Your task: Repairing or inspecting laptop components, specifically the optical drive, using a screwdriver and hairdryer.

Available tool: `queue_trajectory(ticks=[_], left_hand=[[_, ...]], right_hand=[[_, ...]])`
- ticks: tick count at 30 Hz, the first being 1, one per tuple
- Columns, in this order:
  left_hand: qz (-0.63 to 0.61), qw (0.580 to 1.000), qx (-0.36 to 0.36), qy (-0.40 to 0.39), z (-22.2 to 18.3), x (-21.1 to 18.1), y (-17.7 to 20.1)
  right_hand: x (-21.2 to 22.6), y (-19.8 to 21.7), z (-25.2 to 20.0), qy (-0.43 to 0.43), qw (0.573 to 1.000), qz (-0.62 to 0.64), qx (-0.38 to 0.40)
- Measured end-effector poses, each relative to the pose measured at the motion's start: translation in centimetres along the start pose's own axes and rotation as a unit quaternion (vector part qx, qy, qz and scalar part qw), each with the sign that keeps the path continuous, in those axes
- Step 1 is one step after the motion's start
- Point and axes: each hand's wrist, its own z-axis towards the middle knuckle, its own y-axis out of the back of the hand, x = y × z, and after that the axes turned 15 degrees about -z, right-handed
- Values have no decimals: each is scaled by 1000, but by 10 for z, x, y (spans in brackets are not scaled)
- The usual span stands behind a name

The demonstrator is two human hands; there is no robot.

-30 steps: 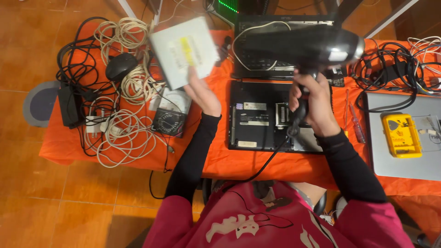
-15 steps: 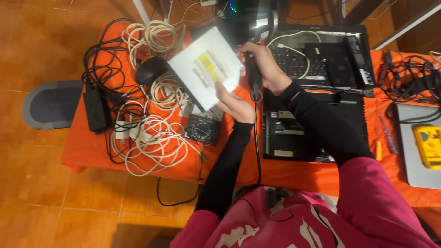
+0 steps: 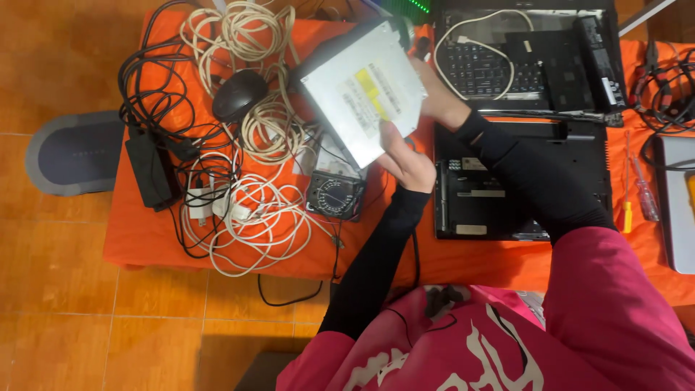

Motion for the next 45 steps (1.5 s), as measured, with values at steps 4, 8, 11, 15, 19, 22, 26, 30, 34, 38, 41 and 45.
queue_trajectory(ticks=[4,8,11,15,19,22,26,30,34,38,41,45], left_hand=[[-311,909,-120,250,14,-2,-2],[-374,868,-133,299,39,-26,2],[-381,865,-130,299,32,-18,4],[-395,865,-104,292,34,-26,7],[-402,855,-86,316,49,-59,2],[-269,940,-7,211,-8,17,26],[13,997,75,-2,-1,6,27],[-369,910,23,186,-10,12,28],[-65,986,154,-6,-13,8,29],[-421,847,47,320,31,-46,3],[-380,855,139,324,38,-45,7],[-352,861,152,334,35,-33,11]], right_hand=[[79,18,-16,-75,993,-94,10],[129,57,-60,-242,952,-186,30],[143,97,-116,-158,977,-136,-36],[161,141,-206,-237,930,-241,-144],[136,163,-314,-307,820,-433,-215],[120,155,-381,-309,785,-492,-216],[122,133,-414,-371,716,-559,-193],[115,114,-422,-398,691,-569,-202],[115,107,-420,-435,687,-527,-247],[113,110,-423,-437,699,-482,-297],[122,114,-418,-416,718,-448,-334],[127,116,-402,-397,744,-372,-387]])
